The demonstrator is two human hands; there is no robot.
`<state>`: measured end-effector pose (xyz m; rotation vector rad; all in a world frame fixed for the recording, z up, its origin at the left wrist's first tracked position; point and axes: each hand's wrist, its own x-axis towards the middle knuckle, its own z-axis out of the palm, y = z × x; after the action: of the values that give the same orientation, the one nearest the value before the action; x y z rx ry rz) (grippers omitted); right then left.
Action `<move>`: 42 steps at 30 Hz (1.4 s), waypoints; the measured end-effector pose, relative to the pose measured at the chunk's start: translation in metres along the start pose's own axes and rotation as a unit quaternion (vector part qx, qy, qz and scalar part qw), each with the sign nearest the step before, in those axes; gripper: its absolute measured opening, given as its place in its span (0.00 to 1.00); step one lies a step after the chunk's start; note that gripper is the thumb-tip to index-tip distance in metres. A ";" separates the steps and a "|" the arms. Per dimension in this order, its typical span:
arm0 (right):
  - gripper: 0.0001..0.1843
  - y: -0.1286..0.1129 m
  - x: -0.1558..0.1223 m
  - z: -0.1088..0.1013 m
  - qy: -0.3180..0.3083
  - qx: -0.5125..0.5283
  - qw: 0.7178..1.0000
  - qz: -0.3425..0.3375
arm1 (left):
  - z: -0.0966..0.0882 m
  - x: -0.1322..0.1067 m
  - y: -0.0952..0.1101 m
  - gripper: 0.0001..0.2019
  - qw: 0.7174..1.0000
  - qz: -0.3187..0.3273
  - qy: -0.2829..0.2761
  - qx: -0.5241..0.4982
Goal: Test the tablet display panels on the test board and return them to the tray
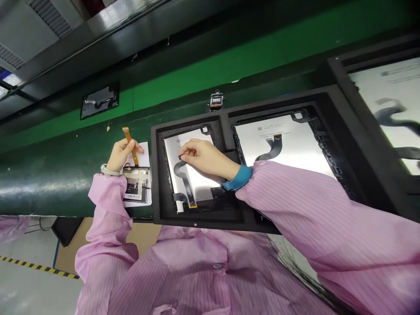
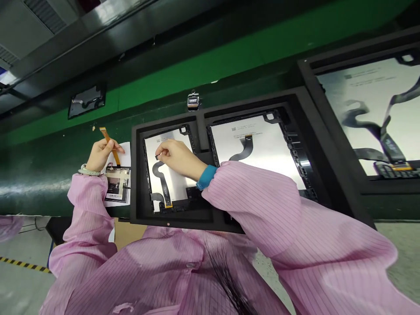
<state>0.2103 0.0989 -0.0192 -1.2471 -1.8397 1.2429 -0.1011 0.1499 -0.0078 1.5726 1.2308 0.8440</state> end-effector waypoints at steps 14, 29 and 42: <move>0.20 -0.017 -0.010 0.010 -0.198 0.314 0.927 -0.053 | 0.021 -0.019 0.013 0.26 0.990 0.111 -0.051 0.068; 0.13 -0.017 -0.009 0.016 -0.153 0.261 0.952 -0.037 | 0.052 -0.032 0.031 0.13 0.956 0.135 -0.126 0.229; 0.21 -0.014 -0.008 0.024 -0.123 0.207 0.970 0.033 | 0.058 -0.036 0.035 0.11 0.959 0.099 -0.167 0.206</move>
<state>0.1881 0.0813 -0.0153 -0.9620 -1.5923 1.7750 -0.0463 0.0988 0.0077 2.1033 1.0554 0.4263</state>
